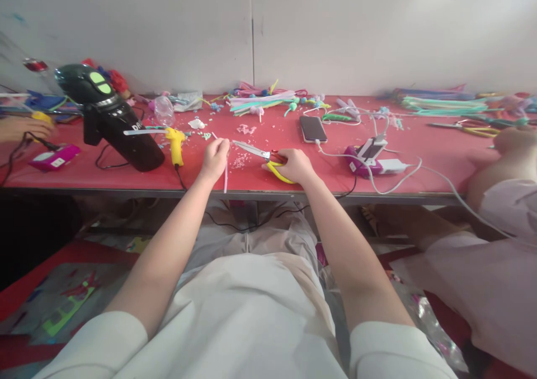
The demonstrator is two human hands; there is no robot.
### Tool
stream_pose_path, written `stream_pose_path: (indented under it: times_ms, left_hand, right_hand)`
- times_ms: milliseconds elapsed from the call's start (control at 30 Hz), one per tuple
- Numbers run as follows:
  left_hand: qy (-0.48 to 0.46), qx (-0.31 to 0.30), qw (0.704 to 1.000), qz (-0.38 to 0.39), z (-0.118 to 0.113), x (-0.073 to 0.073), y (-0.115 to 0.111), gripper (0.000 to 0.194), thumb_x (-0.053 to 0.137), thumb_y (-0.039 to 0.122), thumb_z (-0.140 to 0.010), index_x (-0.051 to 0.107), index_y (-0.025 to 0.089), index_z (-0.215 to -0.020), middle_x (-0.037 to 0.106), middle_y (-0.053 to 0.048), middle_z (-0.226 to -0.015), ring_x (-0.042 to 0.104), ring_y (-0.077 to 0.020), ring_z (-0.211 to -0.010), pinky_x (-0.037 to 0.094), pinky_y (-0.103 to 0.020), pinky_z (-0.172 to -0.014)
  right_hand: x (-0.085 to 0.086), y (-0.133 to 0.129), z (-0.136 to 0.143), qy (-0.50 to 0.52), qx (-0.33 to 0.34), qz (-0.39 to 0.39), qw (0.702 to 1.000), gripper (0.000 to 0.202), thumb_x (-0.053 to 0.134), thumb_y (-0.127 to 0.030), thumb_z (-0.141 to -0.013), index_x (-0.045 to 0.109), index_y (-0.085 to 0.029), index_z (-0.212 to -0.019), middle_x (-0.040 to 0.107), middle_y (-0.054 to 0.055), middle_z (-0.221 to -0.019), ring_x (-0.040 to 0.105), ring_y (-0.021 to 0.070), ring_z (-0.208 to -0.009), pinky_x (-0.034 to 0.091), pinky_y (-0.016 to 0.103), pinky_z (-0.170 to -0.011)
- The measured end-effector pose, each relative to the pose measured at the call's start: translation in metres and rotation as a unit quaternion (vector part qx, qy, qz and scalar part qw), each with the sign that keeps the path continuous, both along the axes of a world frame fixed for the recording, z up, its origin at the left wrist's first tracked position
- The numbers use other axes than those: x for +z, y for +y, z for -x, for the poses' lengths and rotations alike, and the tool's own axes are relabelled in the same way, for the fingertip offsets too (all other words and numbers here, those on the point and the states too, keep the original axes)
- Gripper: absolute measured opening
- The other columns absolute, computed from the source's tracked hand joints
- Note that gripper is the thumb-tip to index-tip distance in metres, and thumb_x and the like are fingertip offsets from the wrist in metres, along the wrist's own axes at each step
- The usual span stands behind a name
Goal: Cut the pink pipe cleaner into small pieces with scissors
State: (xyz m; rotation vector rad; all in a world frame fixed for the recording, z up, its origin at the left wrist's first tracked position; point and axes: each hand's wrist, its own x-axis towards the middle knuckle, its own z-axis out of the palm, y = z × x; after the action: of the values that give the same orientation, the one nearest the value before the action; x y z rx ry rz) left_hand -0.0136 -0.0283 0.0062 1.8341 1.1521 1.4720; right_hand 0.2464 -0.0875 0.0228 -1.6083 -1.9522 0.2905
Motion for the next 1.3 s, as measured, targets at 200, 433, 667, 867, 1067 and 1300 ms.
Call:
stream_pose_path:
  times_ms: [200, 433, 667, 867, 1067, 1300]
  left_hand:
    - [0.001, 0.001, 1.0, -0.007, 0.0002, -0.0001, 0.0008, 0.03, 0.06, 0.044, -0.104, 0.068, 0.015, -0.101, 0.068, -0.002, -0.09, 0.063, -0.0113, -0.074, 0.058, -0.028, -0.07]
    - [-0.003, 0.001, 1.0, -0.008, -0.0004, -0.0015, 0.0014, 0.029, 0.061, 0.043, -0.104, 0.068, 0.015, -0.103, 0.07, -0.003, -0.093, 0.065, -0.012, -0.077, 0.059, -0.029, -0.073]
    - [-0.003, 0.0, 1.0, -0.004, -0.0007, -0.0025, 0.0029, 0.029, 0.062, 0.042, -0.104, 0.069, 0.015, -0.108, 0.071, -0.005, -0.1, 0.067, -0.0138, -0.083, 0.061, -0.032, -0.077]
    - [0.008, 0.001, 1.0, 0.008, -0.0012, -0.0036, 0.0038, 0.03, 0.062, 0.043, -0.103, 0.068, 0.015, -0.113, 0.071, -0.006, -0.105, 0.069, -0.0151, -0.087, 0.061, -0.034, -0.08]
    - [0.002, 0.004, 1.0, 0.011, -0.0015, -0.0051, 0.0065, 0.03, 0.062, 0.043, -0.104, 0.068, 0.015, -0.112, 0.071, -0.006, -0.104, 0.068, -0.0144, -0.085, 0.061, -0.033, -0.077]
    - [0.004, 0.005, 1.0, -0.001, -0.0007, -0.0051, 0.0057, 0.031, 0.059, 0.045, -0.105, 0.068, 0.015, -0.101, 0.068, -0.002, -0.09, 0.062, -0.011, -0.073, 0.057, -0.028, -0.069]
  right_hand:
    - [-0.0014, 0.0014, 0.0003, -0.006, -0.006, -0.003, 1.0, 0.069, 0.067, -0.088, -0.068, 0.042, -0.024, -0.063, 0.042, -0.001, -0.06, 0.034, 0.0145, -0.063, 0.023, 0.033, -0.059]
    - [-0.0007, 0.0021, -0.0001, -0.01, -0.006, -0.002, 1.0, 0.073, 0.065, -0.092, -0.066, 0.041, -0.024, -0.062, 0.042, -0.001, -0.06, 0.033, 0.0145, -0.063, 0.023, 0.033, -0.057]
    - [-0.0005, 0.0022, 0.0006, -0.006, -0.012, 0.002, 1.0, 0.077, 0.063, -0.097, -0.063, 0.04, -0.024, -0.062, 0.041, -0.001, -0.06, 0.032, 0.0147, -0.063, 0.023, 0.034, -0.058]
    - [-0.0005, 0.0027, 0.0003, 0.0, -0.022, 0.008, 1.0, 0.076, 0.066, -0.096, -0.061, 0.04, -0.024, -0.06, 0.04, -0.001, -0.059, 0.033, 0.0146, -0.062, 0.024, 0.033, -0.057]
    - [-0.0005, 0.0008, -0.0007, 0.016, -0.023, 0.002, 1.0, 0.069, 0.065, -0.089, -0.069, 0.042, -0.023, -0.063, 0.041, -0.001, -0.06, 0.033, 0.0139, -0.062, 0.024, 0.032, -0.057]
    - [-0.0018, -0.0003, 0.0002, 0.019, -0.013, 0.001, 1.0, 0.069, 0.068, -0.087, -0.066, 0.041, -0.024, -0.063, 0.04, -0.002, -0.06, 0.033, 0.0142, -0.063, 0.024, 0.033, -0.058]
